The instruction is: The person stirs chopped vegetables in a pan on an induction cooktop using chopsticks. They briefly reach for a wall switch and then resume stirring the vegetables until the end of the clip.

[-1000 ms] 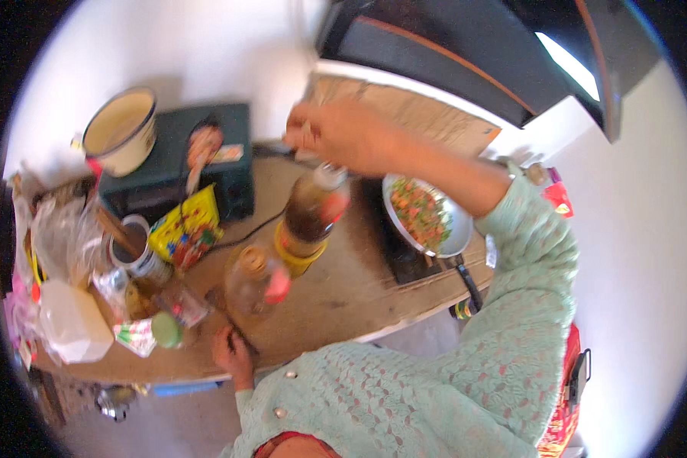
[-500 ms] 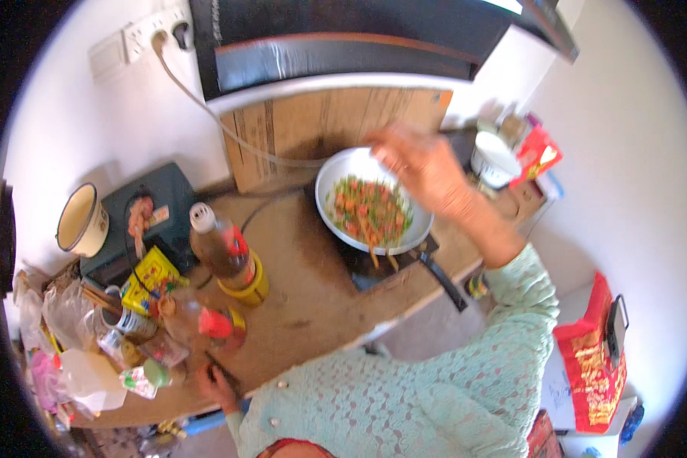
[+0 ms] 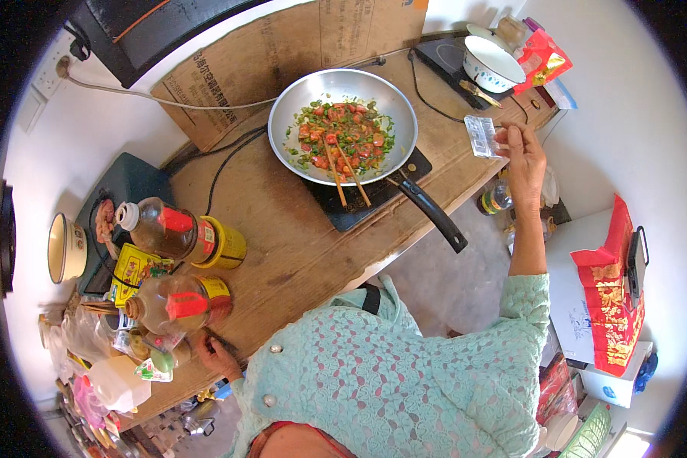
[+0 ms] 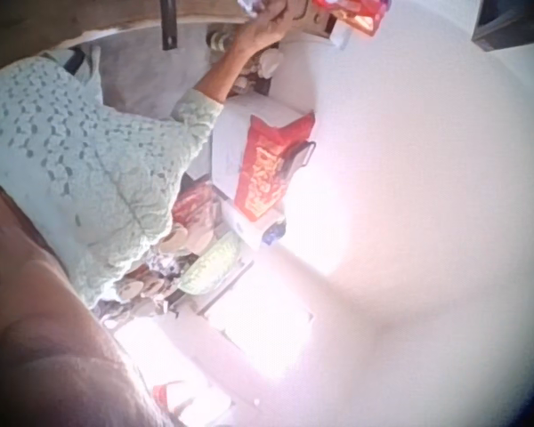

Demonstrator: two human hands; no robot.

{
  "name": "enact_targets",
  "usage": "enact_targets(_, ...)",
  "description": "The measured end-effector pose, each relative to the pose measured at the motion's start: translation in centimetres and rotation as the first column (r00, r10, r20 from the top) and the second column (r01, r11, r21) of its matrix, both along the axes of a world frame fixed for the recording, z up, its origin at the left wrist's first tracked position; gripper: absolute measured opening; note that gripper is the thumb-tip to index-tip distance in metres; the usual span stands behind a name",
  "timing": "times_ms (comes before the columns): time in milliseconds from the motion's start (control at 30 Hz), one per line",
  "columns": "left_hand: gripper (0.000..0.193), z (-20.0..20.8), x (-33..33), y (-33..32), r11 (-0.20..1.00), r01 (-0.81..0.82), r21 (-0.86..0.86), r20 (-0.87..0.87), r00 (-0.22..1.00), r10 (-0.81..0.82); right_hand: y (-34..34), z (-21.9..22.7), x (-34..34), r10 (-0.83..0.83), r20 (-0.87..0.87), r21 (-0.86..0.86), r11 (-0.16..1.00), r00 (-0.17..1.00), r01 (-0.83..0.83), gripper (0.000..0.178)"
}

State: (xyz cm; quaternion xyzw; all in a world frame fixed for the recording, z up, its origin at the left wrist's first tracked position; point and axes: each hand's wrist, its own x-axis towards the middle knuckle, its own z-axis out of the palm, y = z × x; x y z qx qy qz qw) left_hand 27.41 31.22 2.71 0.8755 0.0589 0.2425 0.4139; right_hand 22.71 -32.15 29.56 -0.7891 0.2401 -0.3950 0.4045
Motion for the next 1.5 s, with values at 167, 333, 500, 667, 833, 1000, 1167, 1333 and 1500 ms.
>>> enact_targets(167, 0.024, -0.2, 0.0, 0.0, 0.999, -0.031, 0.009, -0.017, 0.999, 0.031, -5.2, -2.6, -1.0, -0.099, 0.083, 0.168, 0.982, 0.992, 0.084, 0.034)
enact_targets(333, 0.028, -1.2, -0.6, 0.9, 0.994, -0.078, 0.07, -0.076, 0.994, 0.083, -10.2, -4.6, -0.5, -0.181, 0.062, 0.123, 0.977, 0.981, 0.173, 0.034)
enact_targets(500, 0.029, -1.2, -0.2, 0.0, 0.994, -0.109, -0.006, -0.012, 0.994, 0.109, -12.7, -4.6, 1.4, -0.237, 0.198, 0.133, 0.968, 0.951, 0.213, 0.044)
enact_targets(667, 0.045, 5.9, -0.4, -3.2, 0.995, -0.036, -0.089, -0.029, 0.999, 0.034, -15.8, -2.6, 1.4, -0.249, 0.308, 0.188, 0.962, 0.918, 0.198, 0.047)
enact_targets(833, 0.043, 4.2, -0.6, -2.3, 0.994, -0.111, 0.012, -0.114, 0.987, 0.111, -20.2, -3.2, 1.8, -0.346, 0.419, 0.403, 0.9, 0.839, 0.17, 0.043)
enact_targets(1000, 0.041, 2.2, -0.5, -1.6, 0.973, -0.208, 0.102, -0.142, 0.965, 0.221, -25.1, -5.4, 0.3, -0.461, 0.489, 0.566, 0.813, 0.74, 0.133, 0.042)
enact_targets(1167, 0.043, 2.8, -0.5, -2.9, 0.984, -0.171, -0.042, -0.202, 0.966, 0.16, -32.6, -0.5, -1.8, -0.487, 0.737, 0.453, 0.87, 0.469, 0.192, 0.058)
enact_targets(1333, 0.042, 3.9, -1.1, -3.2, 0.957, -0.263, 0.122, -0.254, 0.924, 0.286, -26.2, 17.0, 4.2, -0.253, 0.871, 0.232, 0.967, 0.421, 0.102, 0.06)
enact_targets(1500, 0.045, 3.5, 0.0, -3.2, 0.997, -0.077, -0.025, 0.008, 0.997, 0.078, -18.4, 34.4, 14.2, 0.315, 0.844, -0.41, 0.901, 0.435, 0.142, 0.049)
